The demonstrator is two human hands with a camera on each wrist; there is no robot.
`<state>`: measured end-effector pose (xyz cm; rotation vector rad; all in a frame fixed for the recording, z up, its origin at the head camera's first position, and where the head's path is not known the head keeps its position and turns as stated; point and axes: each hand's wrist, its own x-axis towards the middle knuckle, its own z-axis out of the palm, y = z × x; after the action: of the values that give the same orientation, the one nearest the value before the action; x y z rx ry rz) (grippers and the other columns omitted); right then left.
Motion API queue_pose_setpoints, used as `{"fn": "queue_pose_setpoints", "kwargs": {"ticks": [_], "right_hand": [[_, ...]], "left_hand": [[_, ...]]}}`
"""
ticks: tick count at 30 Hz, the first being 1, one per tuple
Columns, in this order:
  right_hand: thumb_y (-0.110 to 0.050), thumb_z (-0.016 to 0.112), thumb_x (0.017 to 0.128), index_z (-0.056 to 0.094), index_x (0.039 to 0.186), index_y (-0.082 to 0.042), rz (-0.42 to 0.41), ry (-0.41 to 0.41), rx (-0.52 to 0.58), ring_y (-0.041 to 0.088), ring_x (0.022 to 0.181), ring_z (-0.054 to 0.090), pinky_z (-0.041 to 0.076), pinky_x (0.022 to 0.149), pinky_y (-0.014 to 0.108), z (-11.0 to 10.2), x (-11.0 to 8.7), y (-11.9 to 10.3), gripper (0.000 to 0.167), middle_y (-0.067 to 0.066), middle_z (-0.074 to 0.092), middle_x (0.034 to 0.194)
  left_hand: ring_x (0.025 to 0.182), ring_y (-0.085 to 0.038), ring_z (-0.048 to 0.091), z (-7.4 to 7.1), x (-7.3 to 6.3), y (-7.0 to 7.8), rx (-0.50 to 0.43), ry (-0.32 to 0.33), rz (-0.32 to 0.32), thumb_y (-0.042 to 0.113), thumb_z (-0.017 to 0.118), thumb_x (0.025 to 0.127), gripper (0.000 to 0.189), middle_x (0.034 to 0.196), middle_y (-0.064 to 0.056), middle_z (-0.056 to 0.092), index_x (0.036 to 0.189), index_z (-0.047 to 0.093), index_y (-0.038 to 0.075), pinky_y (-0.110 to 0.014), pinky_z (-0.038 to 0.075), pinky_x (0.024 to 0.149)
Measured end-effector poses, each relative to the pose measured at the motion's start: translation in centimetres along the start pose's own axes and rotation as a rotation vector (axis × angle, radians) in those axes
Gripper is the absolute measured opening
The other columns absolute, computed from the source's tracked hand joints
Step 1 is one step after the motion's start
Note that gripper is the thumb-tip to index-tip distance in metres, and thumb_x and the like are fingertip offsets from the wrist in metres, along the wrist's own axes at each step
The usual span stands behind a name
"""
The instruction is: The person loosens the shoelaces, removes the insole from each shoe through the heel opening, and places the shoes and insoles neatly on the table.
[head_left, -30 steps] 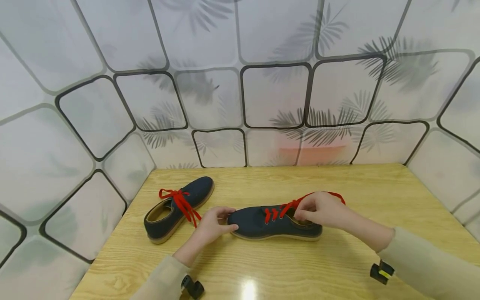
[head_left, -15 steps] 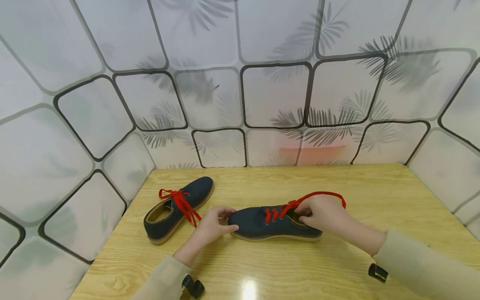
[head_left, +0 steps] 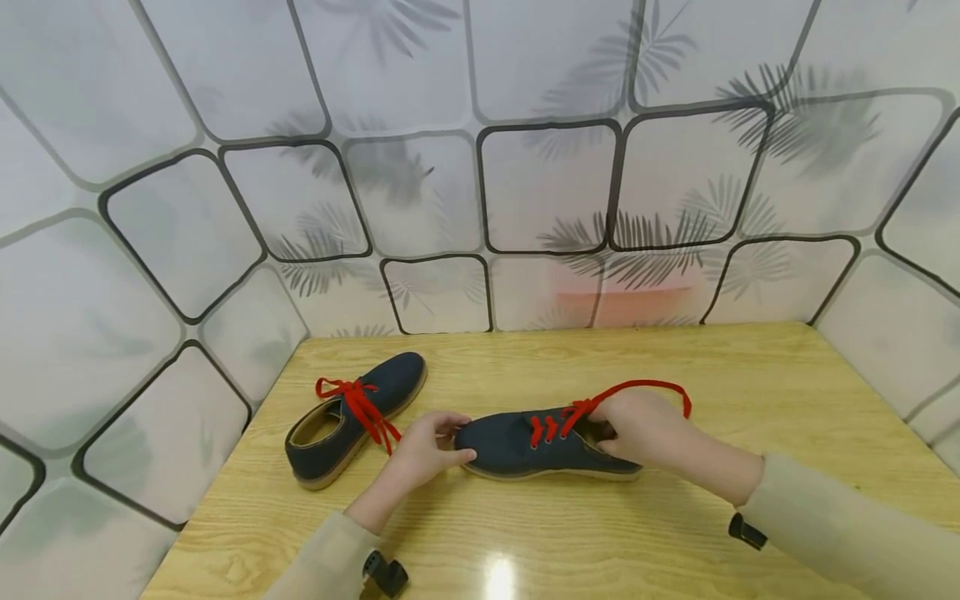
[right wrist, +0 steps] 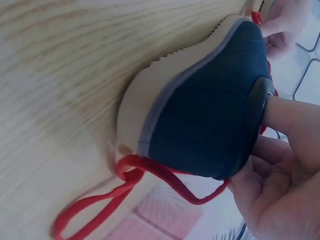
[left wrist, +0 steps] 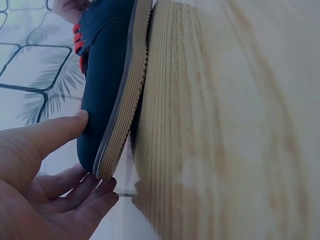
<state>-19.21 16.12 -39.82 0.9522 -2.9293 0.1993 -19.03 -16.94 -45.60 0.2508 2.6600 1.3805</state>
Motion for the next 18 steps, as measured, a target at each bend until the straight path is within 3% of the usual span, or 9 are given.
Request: {"fn": "queue_pose_setpoints", "kwargs": {"ticks": [6, 18], "right_hand": [[-0.021, 0.092, 0.084, 0.074, 0.082, -0.025, -0.013, -0.067, -0.061, 0.007, 0.065, 0.058, 0.048, 0.055, 0.022, -0.24, 0.34, -0.1, 0.018, -0.011, 0.068, 0.076], [-0.013, 0.086, 0.088, 0.067, 0.082, -0.018, 0.035, -0.155, -0.032, 0.012, 0.066, 0.059, 0.048, 0.054, 0.026, -0.48, 0.7, -0.73, 0.021, -0.003, 0.069, 0.082]], "left_hand": [[0.118, -0.035, 0.069, -0.09, -0.06, 0.11, -0.013, -0.004, 0.009, 0.006, 0.086, 0.089, 0.043, 0.128, -0.016, 0.072, 0.129, 0.072, 0.002, -0.048, 0.061, 0.105], [0.117, -0.035, 0.069, -0.12, -0.26, 0.19, -0.021, 0.007, 0.011, 0.005, 0.087, 0.088, 0.044, 0.128, -0.016, 0.071, 0.129, 0.072, 0.001, -0.049, 0.061, 0.105]]}}
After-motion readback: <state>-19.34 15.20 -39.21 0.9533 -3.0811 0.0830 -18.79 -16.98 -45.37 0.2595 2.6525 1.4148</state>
